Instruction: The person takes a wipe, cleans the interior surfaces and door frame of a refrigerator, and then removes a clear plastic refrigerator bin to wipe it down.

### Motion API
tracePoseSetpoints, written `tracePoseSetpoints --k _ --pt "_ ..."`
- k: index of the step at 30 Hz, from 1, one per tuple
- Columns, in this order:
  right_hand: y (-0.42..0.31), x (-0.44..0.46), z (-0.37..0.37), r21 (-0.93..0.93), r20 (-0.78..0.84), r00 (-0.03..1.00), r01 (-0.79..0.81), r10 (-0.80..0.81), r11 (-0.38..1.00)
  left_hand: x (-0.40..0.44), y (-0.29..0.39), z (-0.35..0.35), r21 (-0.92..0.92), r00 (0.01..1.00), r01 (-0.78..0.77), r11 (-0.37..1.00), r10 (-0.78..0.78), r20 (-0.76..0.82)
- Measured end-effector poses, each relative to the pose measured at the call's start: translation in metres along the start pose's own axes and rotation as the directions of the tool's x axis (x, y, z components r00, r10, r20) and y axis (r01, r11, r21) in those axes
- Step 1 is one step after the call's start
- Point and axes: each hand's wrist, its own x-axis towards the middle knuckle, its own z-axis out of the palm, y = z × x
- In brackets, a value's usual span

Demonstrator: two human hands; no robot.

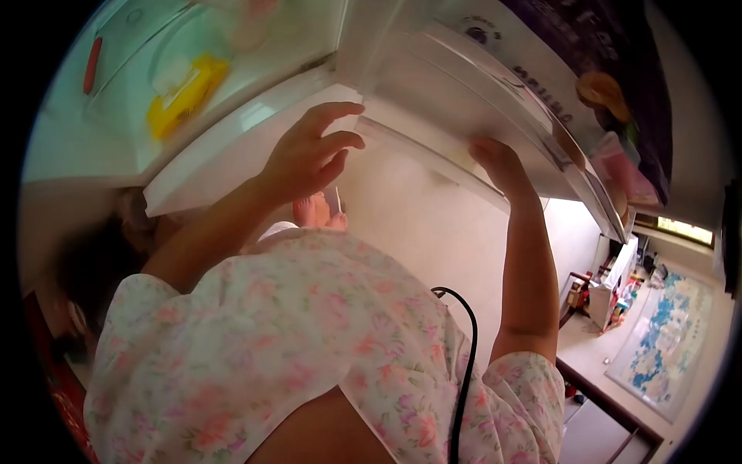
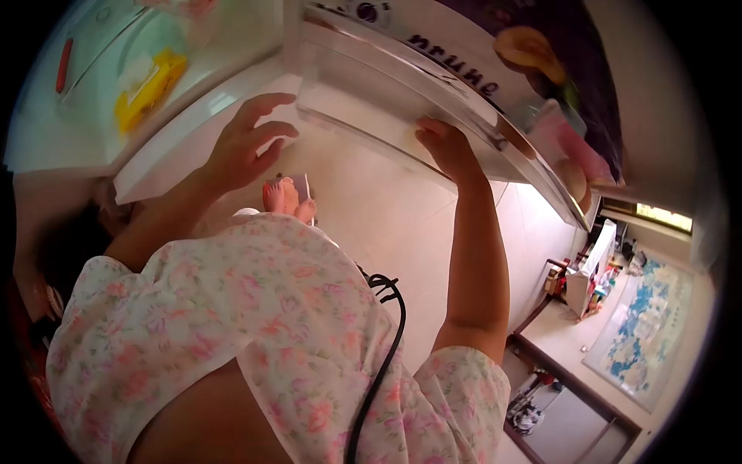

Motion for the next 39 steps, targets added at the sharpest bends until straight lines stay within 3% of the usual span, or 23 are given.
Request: tracePoseSetpoints --k 3,7,9,11,16,20,22,25,27,29,31,33,34,36,37,39 --pt "-0.03 -0.001 0.004 -0.091 0.105 0.991 0.096 -0.086 0.991 0.004 0.001 0.006 0.001 0.999 -0.029 1.0 0.029 0.013" --pt "0.013 0.005 -0.005 -0.318 0.102 0.956 0.294 -0.276 0.902 0.01 -0.002 0.008 0.07 0.998 -0.064 0.995 0.065 -0.004" --pt "0.01 -0.004 -0.015 -0.245 0.15 0.98 0.161 -0.127 0.956 0.01 -0.004 0.013 0.063 0.999 -0.017 0.998 0.015 0.034" --pt "-0.002 -0.004 -0.014 -0.262 0.173 0.977 0.164 -0.121 0.951 0.01 -0.007 0.017 0.054 0.996 0.017 0.998 -0.021 0.083" --pt "-0.039 0.02 0.006 -0.176 0.271 0.911 0.365 -0.311 0.914 0.014 -0.01 0.026 0.069 0.995 0.017 0.997 -0.024 0.095" --pt "-0.068 0.044 0.026 -0.186 0.277 0.908 0.373 -0.316 0.909 0.02 -0.011 0.031 0.089 0.997 -0.036 0.995 0.029 0.078" --pt "-0.085 0.058 0.042 -0.085 0.275 0.819 0.542 -0.503 0.836 0.019 -0.014 0.033 0.042 0.997 -0.025 0.999 0.022 0.073" --pt "-0.106 0.06 0.047 -0.033 0.267 0.868 0.442 -0.419 0.896 0.021 -0.014 0.035 0.053 0.998 -0.039 0.998 0.036 0.052" --pt "-0.07 0.065 0.039 -0.078 0.183 0.885 0.447 -0.428 0.891 0.024 -0.011 0.033 0.051 0.997 -0.025 0.998 0.021 0.074" --pt "-0.026 0.058 0.013 -0.107 0.111 0.94 0.334 -0.323 0.936 0.024 -0.01 0.034 0.036 0.996 -0.006 0.999 0.003 0.086" --pt "0.006 0.052 -0.008 -0.283 0.076 0.88 0.47 -0.469 0.836 0.024 -0.013 0.035 0.034 0.997 -0.029 0.999 0.027 0.066" --pt "0.038 0.04 -0.032 -0.285 0.005 0.99 0.139 -0.143 0.948 0.025 -0.014 0.038 0.043 0.999 -0.02 0.999 0.018 0.047" --pt "0.034 0.033 -0.035 -0.29 0.009 0.991 0.134 -0.137 0.948 0.025 -0.012 0.041 0.05 0.999 -0.013 0.999 0.011 0.046" --pt "0.021 0.03 -0.04 -0.13 0.027 1.0 -0.009 0.012 0.991 0.026 -0.012 0.043 0.031 0.999 -0.008 0.999 0.007 0.033" --pt "0.016 0.034 -0.034 -0.132 0.031 0.999 -0.003 0.008 0.991 0.026 -0.012 0.044 0.019 1.0 -0.004 1.0 0.003 0.026" --pt "0.003 0.048 -0.009 -0.143 0.104 0.954 0.294 -0.281 0.945 0.026 -0.01 0.042 0.036 1.0 0.003 0.999 -0.003 0.015"
